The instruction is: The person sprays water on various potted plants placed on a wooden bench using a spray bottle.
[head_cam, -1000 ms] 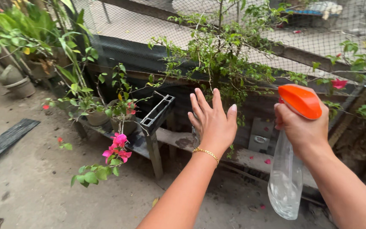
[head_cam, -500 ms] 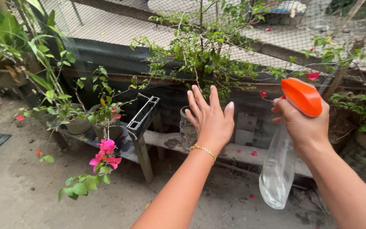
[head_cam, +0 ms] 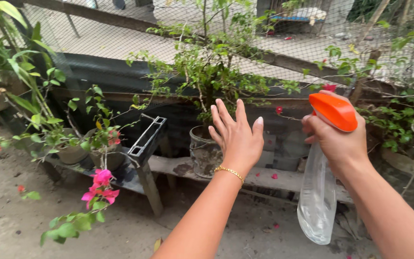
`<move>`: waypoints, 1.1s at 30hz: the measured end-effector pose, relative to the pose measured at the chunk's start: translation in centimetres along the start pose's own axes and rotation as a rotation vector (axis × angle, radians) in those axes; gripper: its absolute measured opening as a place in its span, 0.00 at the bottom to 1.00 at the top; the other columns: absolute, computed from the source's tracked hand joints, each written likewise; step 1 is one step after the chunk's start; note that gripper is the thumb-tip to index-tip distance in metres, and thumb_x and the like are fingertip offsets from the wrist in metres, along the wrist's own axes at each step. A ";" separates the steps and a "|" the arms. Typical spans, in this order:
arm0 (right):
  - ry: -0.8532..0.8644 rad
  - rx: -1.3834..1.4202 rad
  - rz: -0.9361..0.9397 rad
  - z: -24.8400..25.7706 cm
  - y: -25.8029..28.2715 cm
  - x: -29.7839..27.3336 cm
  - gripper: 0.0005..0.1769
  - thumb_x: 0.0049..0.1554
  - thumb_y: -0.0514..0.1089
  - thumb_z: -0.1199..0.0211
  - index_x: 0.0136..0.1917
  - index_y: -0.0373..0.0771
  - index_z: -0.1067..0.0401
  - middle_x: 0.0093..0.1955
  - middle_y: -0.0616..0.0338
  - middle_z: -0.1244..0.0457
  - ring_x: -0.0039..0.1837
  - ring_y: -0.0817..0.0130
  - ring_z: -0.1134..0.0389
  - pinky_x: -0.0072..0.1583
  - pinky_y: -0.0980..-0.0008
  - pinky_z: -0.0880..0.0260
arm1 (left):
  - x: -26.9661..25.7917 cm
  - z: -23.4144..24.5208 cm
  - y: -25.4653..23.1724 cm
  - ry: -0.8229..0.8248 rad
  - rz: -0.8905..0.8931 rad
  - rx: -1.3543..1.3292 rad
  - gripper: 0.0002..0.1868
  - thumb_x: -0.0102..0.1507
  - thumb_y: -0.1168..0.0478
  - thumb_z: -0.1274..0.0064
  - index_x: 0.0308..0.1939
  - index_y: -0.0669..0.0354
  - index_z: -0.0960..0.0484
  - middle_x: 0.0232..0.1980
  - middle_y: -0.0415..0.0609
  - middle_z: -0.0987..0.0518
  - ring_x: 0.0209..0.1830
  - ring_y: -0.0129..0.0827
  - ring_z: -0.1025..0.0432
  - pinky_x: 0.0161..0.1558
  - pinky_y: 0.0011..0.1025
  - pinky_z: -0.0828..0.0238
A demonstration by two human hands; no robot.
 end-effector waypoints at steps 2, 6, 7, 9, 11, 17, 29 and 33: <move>0.012 0.006 -0.003 0.6 0.3 0.2 0.29 0.56 0.33 0.38 0.70 0.38 0.33 0.45 0.63 0.31 0.45 0.72 0.28 0.41 0.71 0.26 | 0.1 -0.6 -0.6 0.006 -0.007 0.000 0.39 0.66 0.45 0.52 0.76 0.57 0.42 0.82 0.66 0.65 0.83 0.57 0.75 0.71 0.66 0.72; 0.025 0.045 0.006 1.3 0.7 0.2 0.32 0.55 0.33 0.38 0.73 0.41 0.35 0.45 0.64 0.33 0.45 0.72 0.29 0.41 0.71 0.27 | 0.1 -1.7 -1.6 0.020 -0.020 0.015 0.39 0.66 0.45 0.53 0.76 0.57 0.43 0.82 0.67 0.65 0.83 0.58 0.75 0.71 0.66 0.71; 0.029 0.042 0.001 1.4 0.7 0.2 0.33 0.55 0.33 0.38 0.73 0.41 0.34 0.44 0.64 0.33 0.44 0.72 0.30 0.41 0.71 0.28 | 0.0 -1.9 -1.8 0.022 -0.019 0.015 0.39 0.66 0.45 0.52 0.76 0.57 0.43 0.82 0.67 0.65 0.83 0.57 0.75 0.71 0.66 0.71; 0.038 0.038 -0.008 1.7 0.7 0.2 0.33 0.55 0.32 0.37 0.73 0.42 0.34 0.43 0.63 0.34 0.41 0.72 0.31 0.39 0.70 0.29 | 0.0 -2.3 -2.3 0.023 -0.015 0.014 0.39 0.65 0.45 0.52 0.76 0.58 0.43 0.82 0.67 0.65 0.83 0.57 0.75 0.71 0.66 0.71; 0.046 0.060 0.011 2.0 0.5 0.2 0.32 0.55 0.32 0.37 0.72 0.41 0.34 0.42 0.61 0.34 0.40 0.72 0.32 0.39 0.70 0.29 | -0.2 -2.5 -2.6 0.018 -0.009 0.015 0.39 0.65 0.45 0.51 0.76 0.58 0.42 0.82 0.67 0.65 0.83 0.57 0.75 0.71 0.66 0.71; 0.069 0.067 -0.015 2.8 -0.8 0.8 0.20 0.57 0.33 0.35 0.63 0.32 0.29 0.42 0.56 0.34 0.38 0.68 0.32 0.39 0.68 0.29 | -0.8 -3.0 -3.2 0.003 0.005 0.011 0.39 0.65 0.45 0.51 0.76 0.57 0.42 0.82 0.67 0.65 0.83 0.57 0.75 0.71 0.66 0.70; 0.150 0.143 0.000 3.9 1.1 -0.1 0.29 0.52 0.33 0.36 0.68 0.39 0.31 0.42 0.61 0.34 0.38 0.72 0.31 0.38 0.70 0.29 | -2.1 -4.6 -6.1 0.062 0.001 0.015 0.41 0.63 0.46 0.46 0.76 0.57 0.43 0.82 0.67 0.66 0.82 0.57 0.75 0.71 0.66 0.69; 0.117 0.101 0.015 5.7 0.7 -0.2 0.24 0.52 0.33 0.36 0.63 0.36 0.30 0.41 0.60 0.35 0.35 0.72 0.34 0.36 0.69 0.30 | -2.6 -5.7 -7.8 0.093 -0.013 -0.002 0.42 0.63 0.46 0.45 0.76 0.57 0.43 0.82 0.66 0.66 0.83 0.57 0.75 0.72 0.65 0.69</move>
Point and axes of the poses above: each hand's wrist, its own x-axis towards the middle knuckle, its own z-axis out of the back of the hand, y = z × x, the point moved 5 cm from there along x, towards the middle knuckle
